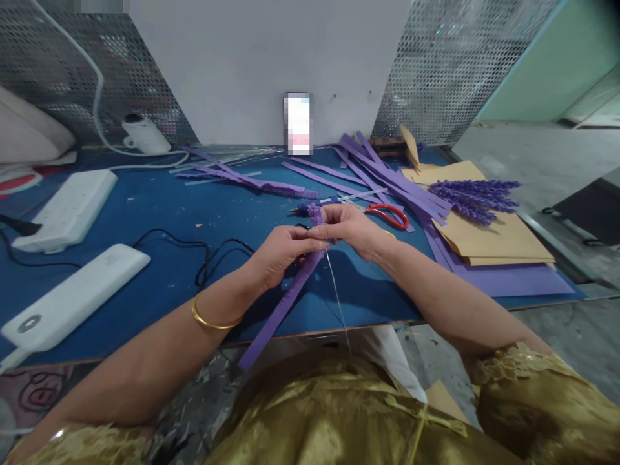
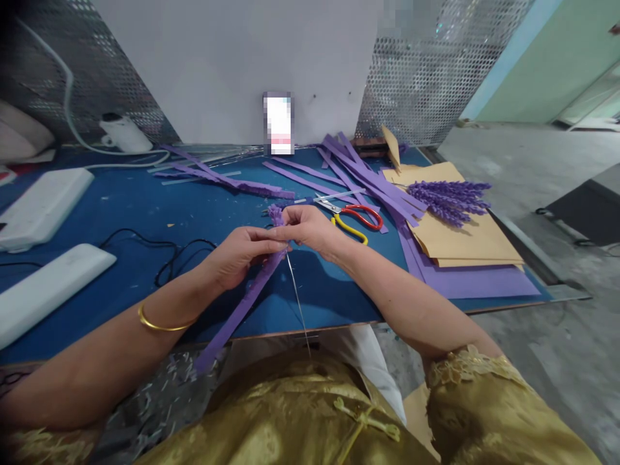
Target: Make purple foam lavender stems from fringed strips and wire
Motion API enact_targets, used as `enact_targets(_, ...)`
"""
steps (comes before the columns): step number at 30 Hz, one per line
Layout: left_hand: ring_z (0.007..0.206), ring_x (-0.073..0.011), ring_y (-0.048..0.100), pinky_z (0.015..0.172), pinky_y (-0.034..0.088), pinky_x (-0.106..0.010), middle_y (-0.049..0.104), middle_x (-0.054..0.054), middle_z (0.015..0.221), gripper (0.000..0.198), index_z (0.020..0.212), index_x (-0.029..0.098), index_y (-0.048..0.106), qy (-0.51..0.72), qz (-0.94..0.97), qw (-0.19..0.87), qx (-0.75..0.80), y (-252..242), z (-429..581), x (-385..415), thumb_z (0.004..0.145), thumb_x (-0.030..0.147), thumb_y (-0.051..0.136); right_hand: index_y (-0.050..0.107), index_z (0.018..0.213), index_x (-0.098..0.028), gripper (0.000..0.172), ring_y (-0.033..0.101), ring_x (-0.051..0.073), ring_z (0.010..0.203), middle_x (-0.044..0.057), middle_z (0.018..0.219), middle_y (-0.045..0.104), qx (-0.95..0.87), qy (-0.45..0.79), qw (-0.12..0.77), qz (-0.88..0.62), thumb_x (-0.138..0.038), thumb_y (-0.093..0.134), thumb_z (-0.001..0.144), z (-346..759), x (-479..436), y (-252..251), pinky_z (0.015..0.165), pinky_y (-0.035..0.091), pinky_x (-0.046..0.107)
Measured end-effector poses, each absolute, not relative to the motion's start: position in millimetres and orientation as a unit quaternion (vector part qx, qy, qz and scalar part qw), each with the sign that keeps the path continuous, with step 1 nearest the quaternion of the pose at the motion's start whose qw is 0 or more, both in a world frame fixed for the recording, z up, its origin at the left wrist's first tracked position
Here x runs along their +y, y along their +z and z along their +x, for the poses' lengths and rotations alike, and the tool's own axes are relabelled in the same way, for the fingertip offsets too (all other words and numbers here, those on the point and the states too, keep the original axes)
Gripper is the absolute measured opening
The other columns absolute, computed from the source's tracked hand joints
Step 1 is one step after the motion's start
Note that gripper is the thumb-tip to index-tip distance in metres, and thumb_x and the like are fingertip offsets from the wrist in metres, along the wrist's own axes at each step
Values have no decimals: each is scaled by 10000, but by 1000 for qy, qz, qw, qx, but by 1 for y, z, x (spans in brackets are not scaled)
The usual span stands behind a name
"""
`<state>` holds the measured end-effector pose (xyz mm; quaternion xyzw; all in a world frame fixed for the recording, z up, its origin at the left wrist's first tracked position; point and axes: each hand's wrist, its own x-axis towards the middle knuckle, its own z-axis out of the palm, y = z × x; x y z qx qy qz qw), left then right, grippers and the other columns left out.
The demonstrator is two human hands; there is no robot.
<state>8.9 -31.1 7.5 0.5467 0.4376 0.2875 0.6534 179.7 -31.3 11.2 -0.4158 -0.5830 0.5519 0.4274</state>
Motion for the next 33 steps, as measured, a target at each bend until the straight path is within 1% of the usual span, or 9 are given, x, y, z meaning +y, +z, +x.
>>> enact_targets(4, 585, -115, 502, 558, 342, -253, 656, -23, 624, 181, 696, 154, 776, 295, 550, 642, 444, 8, 10, -32, 603, 304, 815, 495, 586, -187, 430, 397, 74, 503, -59, 517, 473, -580, 559, 423, -414, -414, 858, 628, 179, -31, 12, 481, 300, 232)
enact_targets(8, 585, -122, 507, 558, 344, -259, 661, -30, 631, 170, 671, 159, 766, 298, 551, 639, 446, 11, 10, -33, 624, 320, 792, 550, 618, -179, 391, 433, 77, 505, -43, 537, 506, -574, 582, 421, -393, -481, 766, 742, 181, -32, 17, 492, 315, 231)
enact_targets(10, 587, -126, 508, 564, 353, -263, 656, -30, 628, 183, 633, 162, 750, 303, 548, 640, 445, 12, 10, -33, 619, 337, 800, 608, 690, -171, 330, 451, 78, 502, -42, 556, 526, -562, 601, 424, -380, -460, 750, 759, 182, -32, 19, 485, 315, 233)
enact_targets(13, 581, -120, 492, 576, 357, -264, 637, -19, 605, 185, 621, 163, 744, 312, 550, 635, 444, 10, 10, -32, 622, 338, 806, 654, 789, -160, 268, 453, 72, 498, -43, 603, 564, -545, 617, 439, -360, -385, 784, 721, 182, -32, 18, 475, 318, 233)
enact_targets(18, 586, -108, 476, 577, 342, -257, 657, -20, 634, 191, 696, 155, 783, 309, 553, 639, 435, 9, 11, -33, 623, 329, 817, 611, 720, -161, 265, 432, 60, 480, -37, 609, 581, -533, 628, 442, -356, -347, 799, 703, 182, -29, 12, 464, 321, 227)
enact_targets(20, 579, -102, 470, 571, 335, -253, 653, -18, 628, 218, 709, 157, 791, 307, 542, 655, 427, 11, 10, -34, 621, 354, 827, 610, 718, -160, 262, 441, 62, 483, -36, 609, 586, -526, 631, 442, -360, -336, 803, 698, 183, -28, 12, 466, 328, 225)
enact_targets(24, 604, -116, 506, 590, 358, -257, 671, -34, 654, 272, 731, 159, 799, 302, 528, 684, 403, 13, 10, -35, 628, 409, 830, 618, 715, -163, 253, 445, 66, 482, -47, 580, 560, -528, 627, 443, -363, -325, 810, 687, 184, -28, 14, 464, 326, 225)
enact_targets(30, 588, -110, 484, 575, 338, -259, 658, -21, 631, 211, 673, 163, 779, 303, 539, 657, 433, 10, 10, -33, 594, 344, 853, 596, 683, -166, 218, 418, 64, 477, -44, 571, 558, -541, 613, 445, -365, -277, 784, 695, 181, -30, 15, 469, 325, 228)
enact_targets(33, 618, -116, 514, 592, 362, -255, 692, -37, 681, 229, 702, 160, 789, 300, 534, 665, 427, 10, 11, -34, 591, 347, 861, 597, 678, -162, 216, 420, 62, 475, -42, 573, 568, -540, 610, 447, -369, -272, 783, 689, 181, -30, 15, 467, 323, 227)
